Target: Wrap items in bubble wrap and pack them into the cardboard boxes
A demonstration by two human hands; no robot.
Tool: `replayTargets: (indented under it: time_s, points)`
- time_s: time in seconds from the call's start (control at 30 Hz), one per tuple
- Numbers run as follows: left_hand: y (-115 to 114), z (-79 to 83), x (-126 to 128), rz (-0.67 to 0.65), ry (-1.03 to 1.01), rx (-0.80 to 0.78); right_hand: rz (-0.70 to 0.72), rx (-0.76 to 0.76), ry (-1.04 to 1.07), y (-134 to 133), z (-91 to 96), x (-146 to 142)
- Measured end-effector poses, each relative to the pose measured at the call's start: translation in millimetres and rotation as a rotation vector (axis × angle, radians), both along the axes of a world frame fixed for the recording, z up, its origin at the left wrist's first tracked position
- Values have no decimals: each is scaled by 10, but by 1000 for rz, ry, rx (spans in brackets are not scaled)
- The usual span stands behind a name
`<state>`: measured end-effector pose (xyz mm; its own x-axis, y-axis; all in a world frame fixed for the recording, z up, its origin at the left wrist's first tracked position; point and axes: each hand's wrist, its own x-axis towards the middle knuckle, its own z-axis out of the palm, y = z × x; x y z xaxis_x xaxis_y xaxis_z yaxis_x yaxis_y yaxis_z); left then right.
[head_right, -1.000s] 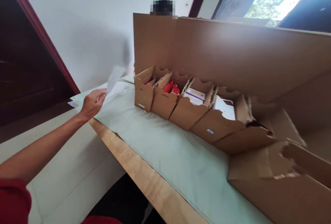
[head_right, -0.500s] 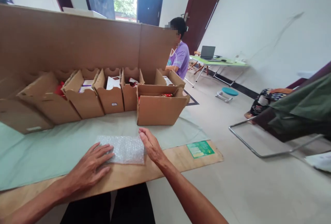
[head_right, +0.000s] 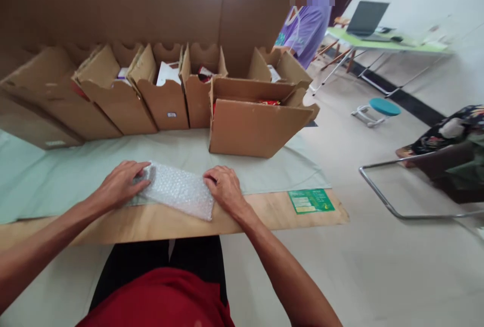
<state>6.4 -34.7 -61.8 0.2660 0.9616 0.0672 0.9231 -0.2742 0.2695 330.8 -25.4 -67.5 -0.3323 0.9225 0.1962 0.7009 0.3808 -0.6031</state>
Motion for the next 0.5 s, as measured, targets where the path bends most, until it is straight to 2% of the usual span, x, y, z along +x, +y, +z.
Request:
replayTargets:
  time_s: [0.1,0.23,0.37,0.43,0.5]
  points:
    - [19,43,13,-13,9,-41,-11,2,-122,-20,38,-8]
    - [-33,35,10,-35,-30,2,8,53,-204,-23,107,-29]
    - [-153,114,-23,27,-205,183,18,325,-212,33,294,-57]
    - [-190,233,-44,43,-270,292,70,501,-181,59,448,-89]
    - [-183,387,-50,-32,-267,374,143,650,-151,60,623,-144]
